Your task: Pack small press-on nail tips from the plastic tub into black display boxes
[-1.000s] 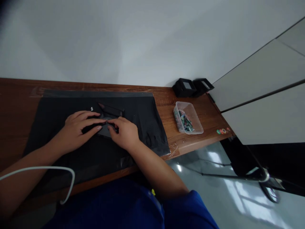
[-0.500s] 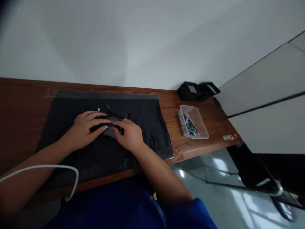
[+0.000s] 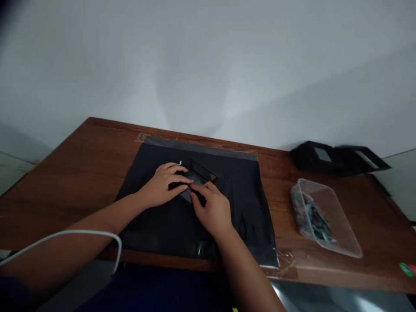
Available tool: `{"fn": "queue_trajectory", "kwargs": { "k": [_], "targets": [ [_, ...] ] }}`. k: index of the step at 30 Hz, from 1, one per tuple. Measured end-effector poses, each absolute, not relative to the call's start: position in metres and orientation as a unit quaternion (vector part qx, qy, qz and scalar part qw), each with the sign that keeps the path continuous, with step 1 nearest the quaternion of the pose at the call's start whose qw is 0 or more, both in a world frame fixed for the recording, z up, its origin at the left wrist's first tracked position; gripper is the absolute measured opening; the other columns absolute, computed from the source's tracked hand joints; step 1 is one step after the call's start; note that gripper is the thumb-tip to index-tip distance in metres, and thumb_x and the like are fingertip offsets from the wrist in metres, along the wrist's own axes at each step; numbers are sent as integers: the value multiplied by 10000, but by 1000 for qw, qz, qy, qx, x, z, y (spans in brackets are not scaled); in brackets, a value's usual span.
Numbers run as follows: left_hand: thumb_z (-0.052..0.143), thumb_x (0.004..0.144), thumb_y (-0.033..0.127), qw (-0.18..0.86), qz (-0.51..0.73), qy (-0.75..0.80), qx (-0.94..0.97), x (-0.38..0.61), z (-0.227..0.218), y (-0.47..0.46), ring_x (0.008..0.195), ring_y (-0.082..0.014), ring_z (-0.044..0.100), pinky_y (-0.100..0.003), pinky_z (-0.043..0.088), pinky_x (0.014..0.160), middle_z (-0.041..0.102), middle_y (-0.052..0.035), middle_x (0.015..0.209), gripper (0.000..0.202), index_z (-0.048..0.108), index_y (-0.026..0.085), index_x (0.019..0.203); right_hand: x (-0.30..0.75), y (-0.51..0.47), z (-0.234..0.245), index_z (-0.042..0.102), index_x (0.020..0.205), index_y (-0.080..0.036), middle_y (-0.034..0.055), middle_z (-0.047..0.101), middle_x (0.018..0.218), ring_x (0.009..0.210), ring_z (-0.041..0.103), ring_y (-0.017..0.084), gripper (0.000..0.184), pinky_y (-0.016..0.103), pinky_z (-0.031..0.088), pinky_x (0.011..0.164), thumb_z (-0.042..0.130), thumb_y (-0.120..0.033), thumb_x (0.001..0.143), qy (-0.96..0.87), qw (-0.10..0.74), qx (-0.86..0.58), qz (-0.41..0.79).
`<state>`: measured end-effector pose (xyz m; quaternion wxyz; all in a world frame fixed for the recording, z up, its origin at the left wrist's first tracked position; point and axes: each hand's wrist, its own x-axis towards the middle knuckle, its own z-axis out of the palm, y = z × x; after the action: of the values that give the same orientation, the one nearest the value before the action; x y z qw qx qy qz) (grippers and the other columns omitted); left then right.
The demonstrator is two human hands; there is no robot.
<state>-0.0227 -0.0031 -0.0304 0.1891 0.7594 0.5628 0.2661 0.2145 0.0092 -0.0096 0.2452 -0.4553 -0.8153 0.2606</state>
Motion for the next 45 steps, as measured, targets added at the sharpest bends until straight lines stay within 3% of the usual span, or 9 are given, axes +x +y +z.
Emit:
{"fn": "queue_trajectory", "kwargs": {
  "k": [7,15,27,45],
  "targets": [
    [715,1051,405,190,282,565,752,-22,-31,1,1385,-325,603,-617,436,1236,769,-29,1391,204,881,425,1168,214,10,-9,904,1165,-299,17,749,928,661,646,128,240,278,482,623,715,-286,1018,-803,251,-463,277],
    [759,1006,376,178,304,565,746,-23,-37,4,1323,-330,640,-621,478,1176,801,-19,1336,182,894,437,1112,211,8,-6,894,1165,-277,21,761,950,690,656,128,231,267,486,650,725,-273,1008,-795,240,-474,293],
    [726,1020,448,157,314,572,741,-22,-41,7,1287,-330,681,-620,505,1149,835,-46,1305,236,879,380,1186,211,9,-7,810,1210,-230,29,736,952,708,623,150,245,283,506,713,735,-261,979,-803,235,-476,272],
    [663,1070,463,156,281,568,757,-23,-42,4,1358,-348,596,-640,456,1182,770,-42,1413,289,842,434,1295,212,9,-8,831,1282,-236,33,738,964,731,631,152,307,291,510,727,731,-283,995,-807,227,-474,271]
  ]
}}
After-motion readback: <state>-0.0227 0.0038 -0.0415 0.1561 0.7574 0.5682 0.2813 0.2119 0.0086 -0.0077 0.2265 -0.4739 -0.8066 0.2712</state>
